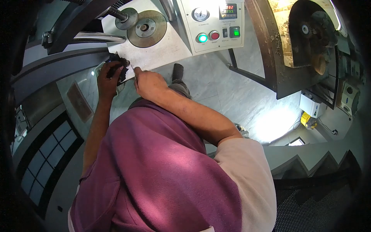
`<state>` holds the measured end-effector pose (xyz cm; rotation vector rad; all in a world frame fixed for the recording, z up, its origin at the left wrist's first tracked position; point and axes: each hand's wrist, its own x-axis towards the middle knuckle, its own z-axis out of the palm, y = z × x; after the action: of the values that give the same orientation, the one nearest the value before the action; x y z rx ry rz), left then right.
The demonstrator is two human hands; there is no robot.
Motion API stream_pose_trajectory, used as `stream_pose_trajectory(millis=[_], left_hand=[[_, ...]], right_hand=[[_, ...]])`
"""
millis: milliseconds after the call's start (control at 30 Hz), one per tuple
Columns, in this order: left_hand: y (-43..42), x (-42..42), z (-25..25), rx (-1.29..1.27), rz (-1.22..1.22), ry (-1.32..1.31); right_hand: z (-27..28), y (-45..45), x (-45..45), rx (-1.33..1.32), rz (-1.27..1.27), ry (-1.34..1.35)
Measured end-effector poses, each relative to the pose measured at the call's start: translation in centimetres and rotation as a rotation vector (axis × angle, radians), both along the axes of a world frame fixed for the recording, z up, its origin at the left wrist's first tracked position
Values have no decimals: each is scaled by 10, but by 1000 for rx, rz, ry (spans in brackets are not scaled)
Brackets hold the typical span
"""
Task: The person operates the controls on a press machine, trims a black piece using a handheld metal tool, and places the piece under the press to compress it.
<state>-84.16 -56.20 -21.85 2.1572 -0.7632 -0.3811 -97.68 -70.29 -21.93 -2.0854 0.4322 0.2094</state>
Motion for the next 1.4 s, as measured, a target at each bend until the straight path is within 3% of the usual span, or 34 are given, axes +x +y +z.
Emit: stream_pose_trajectory(millis=[867, 1400], left_hand=[[-1, 1, -3, 29, 23, 15], [-4, -1, 1, 20, 38, 42]], right_hand=[[3, -6, 0, -71, 22, -38], [1, 3, 1, 46, -38, -49]])
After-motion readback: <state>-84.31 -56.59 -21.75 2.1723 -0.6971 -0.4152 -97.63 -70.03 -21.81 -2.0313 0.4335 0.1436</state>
